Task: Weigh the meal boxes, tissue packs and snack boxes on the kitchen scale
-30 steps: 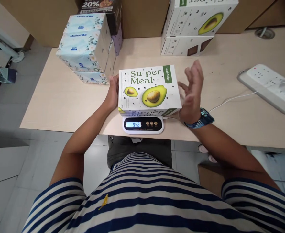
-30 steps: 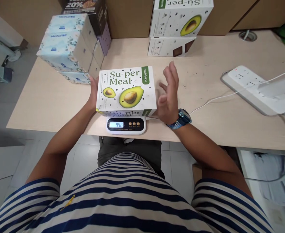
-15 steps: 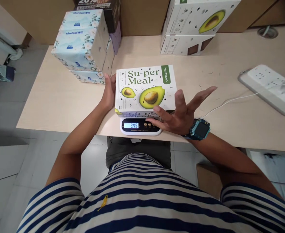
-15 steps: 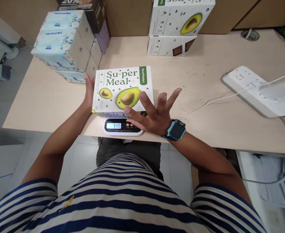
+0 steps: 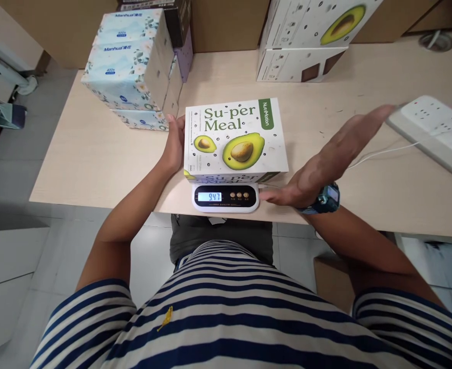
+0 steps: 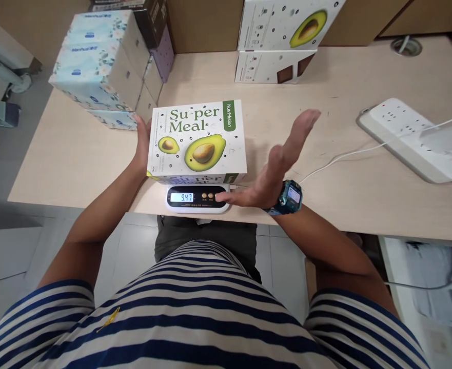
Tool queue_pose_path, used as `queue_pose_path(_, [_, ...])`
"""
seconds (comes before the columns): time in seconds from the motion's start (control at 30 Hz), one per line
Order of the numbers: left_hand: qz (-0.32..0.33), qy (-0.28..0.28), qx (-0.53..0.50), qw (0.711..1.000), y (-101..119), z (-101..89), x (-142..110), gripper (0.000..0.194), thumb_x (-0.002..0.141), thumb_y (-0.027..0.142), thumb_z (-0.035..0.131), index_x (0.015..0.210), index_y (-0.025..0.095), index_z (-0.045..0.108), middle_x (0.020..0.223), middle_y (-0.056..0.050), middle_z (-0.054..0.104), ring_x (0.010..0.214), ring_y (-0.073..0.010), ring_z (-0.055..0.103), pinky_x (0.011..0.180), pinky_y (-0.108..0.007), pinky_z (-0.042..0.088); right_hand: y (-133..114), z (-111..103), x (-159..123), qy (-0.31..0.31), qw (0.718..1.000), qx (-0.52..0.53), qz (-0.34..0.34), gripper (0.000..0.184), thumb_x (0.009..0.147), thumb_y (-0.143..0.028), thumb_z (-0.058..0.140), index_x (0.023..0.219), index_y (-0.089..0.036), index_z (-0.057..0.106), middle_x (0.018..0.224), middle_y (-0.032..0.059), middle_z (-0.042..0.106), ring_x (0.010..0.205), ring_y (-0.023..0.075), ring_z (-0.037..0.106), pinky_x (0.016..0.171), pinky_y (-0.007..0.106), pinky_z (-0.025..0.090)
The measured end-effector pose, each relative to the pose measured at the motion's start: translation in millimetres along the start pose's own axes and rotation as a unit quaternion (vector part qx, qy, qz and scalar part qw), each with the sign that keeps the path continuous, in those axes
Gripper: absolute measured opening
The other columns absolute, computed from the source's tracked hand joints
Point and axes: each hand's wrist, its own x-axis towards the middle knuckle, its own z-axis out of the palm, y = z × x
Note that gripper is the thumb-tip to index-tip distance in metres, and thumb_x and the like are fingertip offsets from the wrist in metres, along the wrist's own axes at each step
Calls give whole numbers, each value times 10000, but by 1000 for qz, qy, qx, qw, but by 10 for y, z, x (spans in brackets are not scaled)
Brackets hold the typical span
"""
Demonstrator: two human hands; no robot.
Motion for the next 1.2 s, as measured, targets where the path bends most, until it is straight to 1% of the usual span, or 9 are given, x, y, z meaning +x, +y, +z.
queue_pose_path(0.07, [6,-12,9,1000,4,2,-4,834,913,975,429,1119,239,762,1216,-181,830,1577,-389,576,1252,-566,577,-107,17,16,70,991,-33,-112,1333,500,-1138,640,1667,-561,356,1846,-232,115,1732,422,-238,1376,758,256])
queue_pose_path(0.13, [11,-19,18,1000,-4,-5,-4,826,908,979,431,1113,249,758,1238,-177,825,1596,-388,553,1262,-568,569,-208,39,26,79,985,-22,-149,1262,641,-1127,551,1720,-575,201,1852,-223,55,1746,394,-201,1380,726,277])
queue_pose_path(0.23, [39,18,33,999,-34,-28,7,837,899,990,426,1126,251,746,1250,-172,815,1608,-396,533,1256,-575,571,-280,60,52,35,993,48,-104,1065,837,-1036,478,1739,-575,150,1860,-188,66,1773,332,-122,1393,656,312])
queue_pose_path(0.33, [88,53,67,992,-64,-63,27,897,851,1041,404,1112,254,745,1261,-168,797,1616,-408,518,1238,-578,579,-199,59,106,0,992,110,-67,942,934,-984,369,1748,-538,207,1876,-119,103,1789,301,4,1422,630,249])
queue_pose_path(0.4, [107,47,86,989,-72,-86,38,946,817,1077,365,1091,258,752,1261,-167,788,1617,-409,514,1235,-580,577,-92,56,145,-23,990,137,-25,927,959,-972,285,1758,-506,219,1887,-70,107,1790,297,55,1418,644,245])
queue_pose_path(0.57, [108,20,90,990,-72,-114,57,977,822,1082,311,1096,253,751,1239,-167,780,1578,-397,556,1239,-567,567,70,94,183,-54,984,160,49,1023,914,-1026,272,1771,-466,248,1890,-43,129,1785,306,130,1426,629,285])
queue_pose_path(0.83, [110,8,84,990,-130,-195,84,934,874,1045,301,1159,260,719,1290,-142,769,1597,-360,542,1294,-530,515,-74,152,179,-103,961,225,124,1113,804,-1108,333,1719,-475,368,1869,-116,189,1781,214,157,1495,484,193])
queue_pose_path(1.0, [102,44,83,990,-190,-256,102,915,886,1031,307,1267,292,690,1371,-128,742,1570,-348,562,1286,-517,515,-77,172,191,-100,946,266,157,1313,679,-1161,438,1729,-376,358,1888,-45,143,1786,216,135,1495,443,165])
queue_pose_path(1.2, [74,121,75,987,-8,-183,-48,957,843,1061,369,1304,286,689,1423,-142,733,1481,-352,628,1184,-512,566,-210,225,166,-70,947,258,176,1215,740,-1142,394,1723,-428,372,1882,-49,170,1784,222,142,1492,494,140])
